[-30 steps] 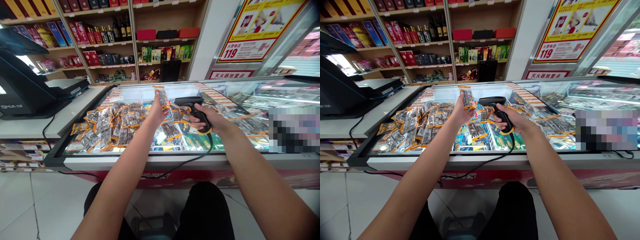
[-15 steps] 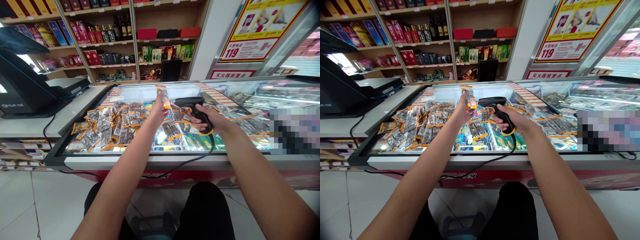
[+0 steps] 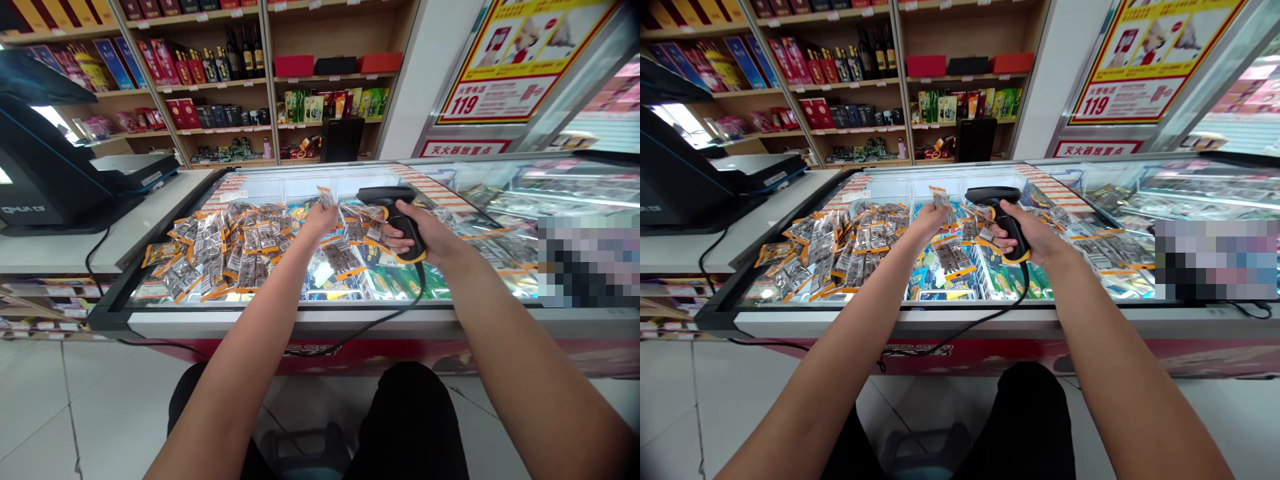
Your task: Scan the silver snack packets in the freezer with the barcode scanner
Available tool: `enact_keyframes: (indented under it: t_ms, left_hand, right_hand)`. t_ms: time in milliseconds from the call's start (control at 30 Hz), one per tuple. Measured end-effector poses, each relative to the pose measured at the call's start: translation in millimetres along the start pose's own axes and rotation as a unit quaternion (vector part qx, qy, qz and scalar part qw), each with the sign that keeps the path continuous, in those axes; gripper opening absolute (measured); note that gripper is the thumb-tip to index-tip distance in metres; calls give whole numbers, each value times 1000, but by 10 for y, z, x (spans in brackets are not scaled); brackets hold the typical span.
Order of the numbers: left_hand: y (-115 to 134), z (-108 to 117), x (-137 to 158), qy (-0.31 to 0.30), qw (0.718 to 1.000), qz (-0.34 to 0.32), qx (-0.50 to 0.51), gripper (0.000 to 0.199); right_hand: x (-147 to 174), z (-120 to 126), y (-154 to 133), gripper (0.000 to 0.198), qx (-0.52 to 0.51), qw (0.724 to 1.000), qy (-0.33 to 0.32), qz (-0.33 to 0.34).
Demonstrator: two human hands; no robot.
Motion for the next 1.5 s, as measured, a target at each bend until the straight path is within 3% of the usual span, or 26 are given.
enact_keyframes:
  t_ms: [67,200,267,333,433,533,600,700,800,933,1100,1233,1367,1500]
  left_hand:
    - [8,32,46,16,988,-46,-145,31]
    - [77,89,214,60,936,-130,-322,65]
    - [96,96,269,64,911,-137,-384,58]
    - [89,80,289,45,901,-125,-413,37]
    - [59,-2,285,-33,914,-136,-381,14]
    - [30,-107,291,-124,914,-171,-346,14]
    - [26,-130,305,-153,907,-182,-348,11]
    - [79,-33,324,-110,905,-191,-365,14]
    - [140,165,320,-49,913,-149,-376,38]
    - [164,313,298,-74,913,-85,-393,65]
    - [201,263,342,-125,901,-69,-410,56]
    - [340,262,359,-58,937,-138,-317,33]
    - [455,339,303,58,938,-207,-272,12]
    - [482,386,261,118,939,-229,-227,13]
  right_hand:
    - [-15,16,-5,56,-17,1000,13,5]
    - [-34,52,1,54,-42,999,25,2]
    - [-33,58,2,54,-40,999,24,0]
    - [-30,58,0,54,-32,999,22,-2]
    - [-26,54,0,55,-25,999,23,-7]
    - [-27,51,1,54,-29,999,26,-5]
    - [-29,56,1,54,-35,999,30,-2]
    - [-33,69,7,56,-33,999,29,-4]
    - [-43,84,16,56,-28,999,21,-3]
    - [-55,86,28,50,-39,999,22,-2]
    - [-34,49,18,52,-58,998,31,-13]
    - [15,-5,-3,61,-31,999,13,-30]
    - [66,-68,7,68,16,997,-38,-67]
    - [73,-84,51,63,35,994,-61,-81]
Point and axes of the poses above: each hand's wrist, its own x-axis away from the middle knuckle, its own z-axis out of the back of the hand, y = z × x, the point moved 3 cm from there along -x, towards the middle knuckle, and after that the axes turned 1 degree about y, right-handed, at the moved point
